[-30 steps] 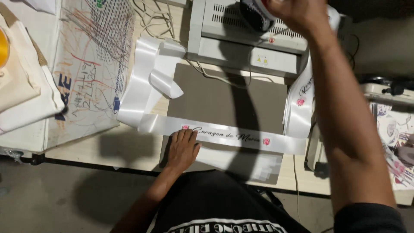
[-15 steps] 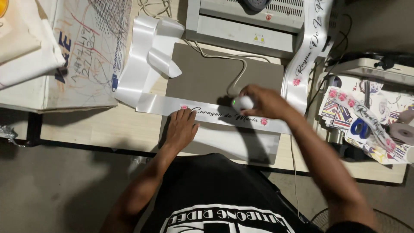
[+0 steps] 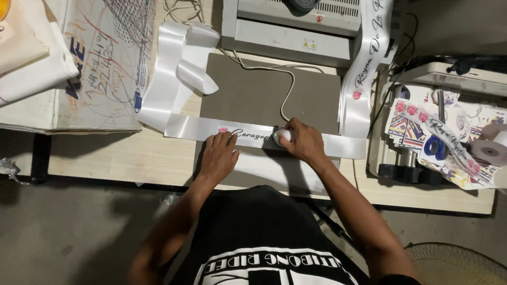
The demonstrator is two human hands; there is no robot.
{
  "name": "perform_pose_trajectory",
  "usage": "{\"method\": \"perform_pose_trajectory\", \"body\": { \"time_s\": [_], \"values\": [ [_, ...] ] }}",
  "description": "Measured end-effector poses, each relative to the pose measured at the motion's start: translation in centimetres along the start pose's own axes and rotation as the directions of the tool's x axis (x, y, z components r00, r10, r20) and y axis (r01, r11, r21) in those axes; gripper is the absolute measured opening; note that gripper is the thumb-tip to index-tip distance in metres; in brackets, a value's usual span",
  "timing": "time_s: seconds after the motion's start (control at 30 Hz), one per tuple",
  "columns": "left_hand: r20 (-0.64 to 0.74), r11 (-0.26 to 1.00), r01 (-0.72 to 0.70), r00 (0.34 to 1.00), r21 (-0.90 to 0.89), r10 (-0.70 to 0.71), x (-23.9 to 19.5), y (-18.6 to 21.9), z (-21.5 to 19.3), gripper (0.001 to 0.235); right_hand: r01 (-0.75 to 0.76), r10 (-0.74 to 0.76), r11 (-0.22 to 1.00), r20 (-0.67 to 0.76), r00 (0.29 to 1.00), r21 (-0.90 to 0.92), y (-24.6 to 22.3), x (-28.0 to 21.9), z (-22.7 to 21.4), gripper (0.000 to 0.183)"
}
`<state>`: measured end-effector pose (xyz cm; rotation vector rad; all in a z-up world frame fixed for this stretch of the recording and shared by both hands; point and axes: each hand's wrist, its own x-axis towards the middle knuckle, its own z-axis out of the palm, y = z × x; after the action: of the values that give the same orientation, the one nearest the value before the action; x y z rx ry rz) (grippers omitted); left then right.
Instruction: The person irons two white satin sashes with printed text. They place each sash on a heat press, use a handheld iron to press the printed area, and then remove the sash.
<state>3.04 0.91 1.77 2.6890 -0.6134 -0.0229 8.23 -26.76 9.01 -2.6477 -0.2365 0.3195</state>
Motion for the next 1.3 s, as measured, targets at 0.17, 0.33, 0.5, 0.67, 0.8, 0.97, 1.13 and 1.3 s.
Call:
{"method": "perform_pose_trajectory", "body": {
  "time_s": [0.17, 0.33, 0.5, 0.67, 0.8, 0.97, 1.13, 1.3],
  "values": [
    [-0.007, 1.000, 0.000, 1.000, 0.010, 0.000, -0.3, 0.1, 0.1, 0.056, 0.005, -0.011, 0.998, -0.107, 0.994, -0.055, 0.6, 0.2, 1.4, 0.039],
    [-0.023, 1.000, -0.004, 1.000, 0.022, 0.005, -0.8, -0.1, 0.0, 0.057, 0.058, -0.072, 0.994, -0.144, 0.987, -0.095, 0.0, 0.4, 1.7, 0.039],
    [-0.049, 0.999, 0.009, 0.999, 0.041, -0.007, -1.2, -0.9, -1.0, 0.057, 0.043, -0.052, 0.996, -0.119, 0.992, -0.073, -0.7, 0.6, 1.5, 0.037],
    [-0.042, 0.999, 0.031, 0.999, 0.025, -0.030, -1.7, -2.2, -1.1, 0.057, 0.011, -0.021, 0.995, -0.099, 0.995, -0.098, -1.6, 1.3, 2.3, 0.040],
    [-0.039, 0.999, 0.040, 0.998, 0.033, -0.039, -1.9, -2.9, -1.3, 0.057, -0.033, 0.022, 0.997, -0.156, 0.988, -0.071, -2.5, 1.7, 2.8, 0.040],
    [-0.047, 0.997, 0.011, 0.999, 0.074, -0.007, -2.0, -3.7, -0.4, 0.056, -0.012, 0.004, 0.997, -0.093, 0.996, -0.079, -3.7, 2.0, 2.7, 0.041],
    [-0.056, 0.999, 0.003, 0.998, 0.043, 0.000, -2.0, -4.0, -0.9, 0.056, 0.024, -0.038, 0.994, -0.131, 0.991, -0.106, -4.8, 2.1, 3.5, 0.037],
    [-0.048, 1.000, -0.010, 0.999, 0.003, 0.010, -2.0, -4.3, -1.6, 0.054, 0.054, -0.063, 0.996, -0.158, 0.985, -0.065, -5.6, 2.2, 3.7, 0.034]
  ]
}}
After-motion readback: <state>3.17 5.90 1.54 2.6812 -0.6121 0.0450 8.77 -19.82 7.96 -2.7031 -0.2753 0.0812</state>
